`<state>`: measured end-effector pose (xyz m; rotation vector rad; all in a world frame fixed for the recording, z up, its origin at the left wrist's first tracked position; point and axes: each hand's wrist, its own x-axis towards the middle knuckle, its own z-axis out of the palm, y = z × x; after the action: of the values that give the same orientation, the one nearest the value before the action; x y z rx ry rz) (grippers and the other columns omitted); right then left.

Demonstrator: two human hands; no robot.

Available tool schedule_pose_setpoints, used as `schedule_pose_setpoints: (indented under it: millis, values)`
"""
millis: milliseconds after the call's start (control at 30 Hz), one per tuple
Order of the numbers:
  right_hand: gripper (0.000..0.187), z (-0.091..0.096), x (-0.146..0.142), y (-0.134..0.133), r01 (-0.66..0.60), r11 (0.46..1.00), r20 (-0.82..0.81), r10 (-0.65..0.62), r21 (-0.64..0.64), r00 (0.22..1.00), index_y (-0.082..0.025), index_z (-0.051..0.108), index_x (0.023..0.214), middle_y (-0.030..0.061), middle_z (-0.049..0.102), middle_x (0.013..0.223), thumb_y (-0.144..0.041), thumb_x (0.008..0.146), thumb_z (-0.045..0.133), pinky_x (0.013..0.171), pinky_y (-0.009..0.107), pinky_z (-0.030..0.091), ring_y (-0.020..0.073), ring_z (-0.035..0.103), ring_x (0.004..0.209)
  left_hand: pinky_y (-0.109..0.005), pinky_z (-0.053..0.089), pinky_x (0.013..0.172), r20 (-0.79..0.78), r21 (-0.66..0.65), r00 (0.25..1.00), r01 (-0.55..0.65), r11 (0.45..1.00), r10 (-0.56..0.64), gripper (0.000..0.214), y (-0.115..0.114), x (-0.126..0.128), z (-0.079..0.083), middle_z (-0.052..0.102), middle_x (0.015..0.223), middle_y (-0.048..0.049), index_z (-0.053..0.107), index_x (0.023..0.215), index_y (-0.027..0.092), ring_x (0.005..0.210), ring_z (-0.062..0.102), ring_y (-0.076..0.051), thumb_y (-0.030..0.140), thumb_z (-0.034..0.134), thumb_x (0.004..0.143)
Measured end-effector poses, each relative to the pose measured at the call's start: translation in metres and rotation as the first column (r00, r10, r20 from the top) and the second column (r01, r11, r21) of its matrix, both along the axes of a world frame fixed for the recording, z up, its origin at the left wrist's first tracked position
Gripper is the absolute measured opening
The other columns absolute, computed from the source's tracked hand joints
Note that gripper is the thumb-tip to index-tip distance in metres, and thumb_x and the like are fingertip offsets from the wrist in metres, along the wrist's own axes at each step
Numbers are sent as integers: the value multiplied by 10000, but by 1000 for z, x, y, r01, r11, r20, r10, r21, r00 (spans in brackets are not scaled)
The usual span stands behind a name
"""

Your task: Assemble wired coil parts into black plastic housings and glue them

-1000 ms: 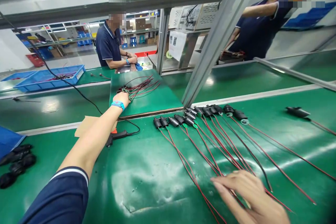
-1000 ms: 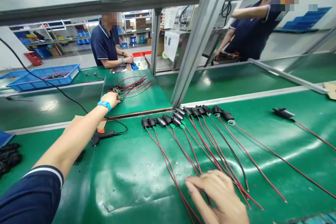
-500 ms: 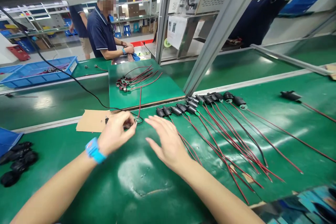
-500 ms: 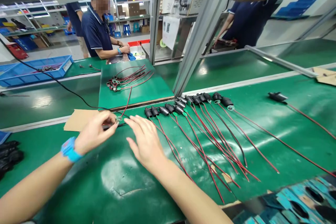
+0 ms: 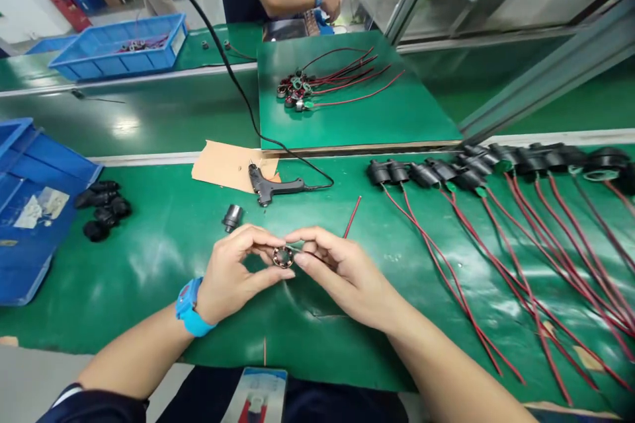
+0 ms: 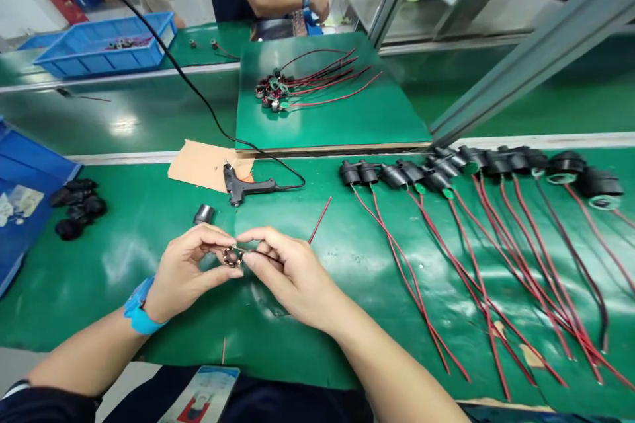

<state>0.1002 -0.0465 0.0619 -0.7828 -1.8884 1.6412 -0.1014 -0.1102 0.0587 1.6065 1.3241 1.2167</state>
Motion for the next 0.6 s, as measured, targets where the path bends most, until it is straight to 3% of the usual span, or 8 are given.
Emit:
schedule_pose_setpoints:
  millis: [100, 167, 267, 367, 433, 500, 533, 600]
  values:
    - [330, -4, -2, -3, -13, 989, -22, 10, -150, 1000, -238, 657, 1206, -47, 416, 694, -418, 929, 658, 527, 224, 359, 101, 395, 587, -239, 612, 700, 25, 16, 1000, 16, 1000, -17, 311, 0, 0, -2, 644, 979, -24, 627, 1054, 194, 729, 686, -102, 245, 823, 819]
    - [331, -6, -1, -2, 16, 988, -4, -17, -156, 1000, -236, 700, 1166, -49, 397, 689, -428, 897, 698, 502, 221, 320, 93, 349, 567, -238, 615, 689, 19, 31, 1000, 21, 999, -22, 334, 1, 0, -5, 636, 932, -8, 590, 1050, 197, 719, 697, -107, 262, 823, 820]
    - [346, -9, 2, 2, 28, 999, 42, -26, -43, 999, -243, 749, 1133, -27, 487, 722, -469, 873, 730, 499, 224, 312, 89, 349, 562, -235, 621, 683, 18, 6, 999, 45, 999, -45, 409, 2, 1, -11, 662, 880, 7, 541, 1034, 203, 712, 717, -119, 289, 854, 785]
    - [349, -10, 5, 6, -19, 993, 93, 8, 120, 996, -247, 775, 1117, -31, 512, 681, -480, 858, 755, 529, 229, 344, 91, 384, 561, -229, 621, 650, 79, -107, 992, 104, 989, -96, 495, 3, 1, -15, 711, 842, 6, 481, 1058, 215, 694, 727, -128, 329, 866, 769]
    - [327, -13, 6, 7, -50, 983, 104, 32, 178, 994, -231, 774, 1104, -19, 564, 695, -462, 873, 745, 549, 231, 373, 101, 450, 587, -244, 622, 631, 101, -166, 981, 183, 969, -168, 560, 5, -4, -13, 728, 827, -2, 462, 1088, 218, 680, 728, -141, 417, 865, 755]
    - [297, -15, 6, 6, -40, 982, 96, 23, 187, 995, -219, 761, 1099, 7, 644, 786, -426, 886, 739, 558, 233, 397, 104, 494, 612, -272, 623, 647, 11, -149, 978, 205, 967, -206, 659, 8, -15, -8, 744, 863, -26, 490, 1118, 215, 728, 738, -169, 554, 861, 692]
    - [277, -17, 5, 6, -13, 983, 89, -3, 185, 996, -218, 757, 1091, 9, 659, 808, -402, 884, 745, 553, 233, 400, 101, 490, 605, -288, 618, 670, -89, -105, 984, 145, 984, -154, 687, 11, -23, -4, 746, 892, -38, 517, 1124, 212, 764, 737, -182, 610, 846, 671]
    - [238, -18, 4, 7, 79, 981, 76, -94, 179, 993, -223, 757, 1063, -1, 662, 806, -352, 864, 770, 525, 231, 385, 90, 442, 563, -328, 599, 729, -348, 36, 931, -104, 994, 110, 668, 17, -42, 1, 732, 941, -61, 569, 1133, 198, 829, 717, -204, 661, 795, 708]
